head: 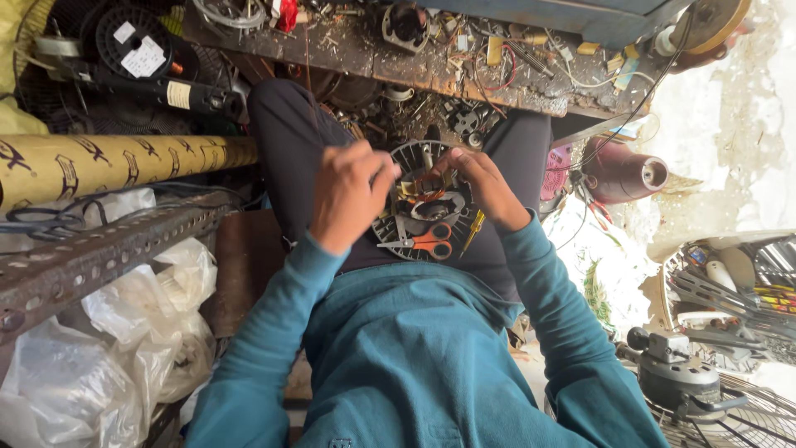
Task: The person is repairing a fan motor by hand and using a screwdriver to tighten components on the central stator assembly while sitting with the motor in their lap.
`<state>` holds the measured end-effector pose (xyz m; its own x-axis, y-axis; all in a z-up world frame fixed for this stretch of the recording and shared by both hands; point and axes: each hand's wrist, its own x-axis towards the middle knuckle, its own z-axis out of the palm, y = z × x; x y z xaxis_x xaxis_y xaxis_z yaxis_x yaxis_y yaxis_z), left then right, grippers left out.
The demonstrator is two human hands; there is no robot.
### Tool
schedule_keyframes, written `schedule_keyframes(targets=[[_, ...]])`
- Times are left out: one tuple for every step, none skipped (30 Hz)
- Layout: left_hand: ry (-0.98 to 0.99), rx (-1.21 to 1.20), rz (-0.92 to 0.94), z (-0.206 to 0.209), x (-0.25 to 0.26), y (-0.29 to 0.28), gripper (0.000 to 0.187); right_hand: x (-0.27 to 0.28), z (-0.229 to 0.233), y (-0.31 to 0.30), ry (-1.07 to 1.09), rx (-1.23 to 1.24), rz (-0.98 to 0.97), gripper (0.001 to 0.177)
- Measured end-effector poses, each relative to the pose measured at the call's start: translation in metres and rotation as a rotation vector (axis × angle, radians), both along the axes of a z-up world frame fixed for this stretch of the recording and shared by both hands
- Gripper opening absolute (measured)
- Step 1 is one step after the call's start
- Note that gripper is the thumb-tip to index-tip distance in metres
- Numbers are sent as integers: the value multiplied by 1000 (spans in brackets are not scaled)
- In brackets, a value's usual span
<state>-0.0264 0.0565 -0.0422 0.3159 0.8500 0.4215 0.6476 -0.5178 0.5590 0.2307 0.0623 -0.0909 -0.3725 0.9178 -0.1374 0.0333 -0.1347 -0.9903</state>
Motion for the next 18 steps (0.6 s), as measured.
schedule_keyframes(targets=[[-13, -78, -32, 5, -1, -13, 16, 0, 0, -4, 26, -47, -18, 45], [-11, -78, -28, 10, 0, -24, 16, -1, 1, -5, 54, -90, -34, 47], [-73, -150, -85, 13, 1, -35, 14, -2, 3, -7, 55, -90, -30, 47], [-137, -223, -147, 15, 5, -46, 16, -2, 4, -9, 51, -158, -52, 48], [-137, -224, -146, 15, 9, -56, 16, -1, 7, -12, 47, -226, -74, 48], [-124, -237, -179, 14, 16, -65, 25, -2, 10, -15, 47, -225, -75, 48], [-111, -251, -213, 12, 20, -71, 36, -5, 14, -18, -14, -58, -85, 45], [-112, -250, -212, 9, 21, -76, 36, -9, 20, -22, -75, 111, -92, 43], [-102, -212, -189, 6, 22, -80, 35, -15, 28, -30, -76, 112, -91, 43], [-96, -178, -164, 1, 24, -83, 34, -22, 37, -43, -228, 367, -204, 35], [-101, -181, -163, -4, 24, -82, 34, -25, 47, -51, -378, 625, -311, 37], [-97, -146, -132, -11, 23, -82, 28, -23, 57, -50, -384, 621, -302, 37], [-93, -113, -101, -18, 23, -81, 23, -20, 65, -49, -424, 673, -233, 43], [-100, -130, -89, -25, 24, -81, 23, -20, 68, -48, -459, 714, -156, 52], [-108, -85, -92, -32, 25, -78, 21, -19, 69, -45, -461, 699, -139, 52], [-110, -38, -94, -37, 23, -76, 18, -19, 68, -38, -517, 769, -95, 44], [-113, -54, -81, -42, 24, -75, 18, -21, 65, -33, -572, 839, -50, 37], [-146, -22, -84, -46, 26, -74, 18, -22, 62, -30, -572, 823, -39, 37]])
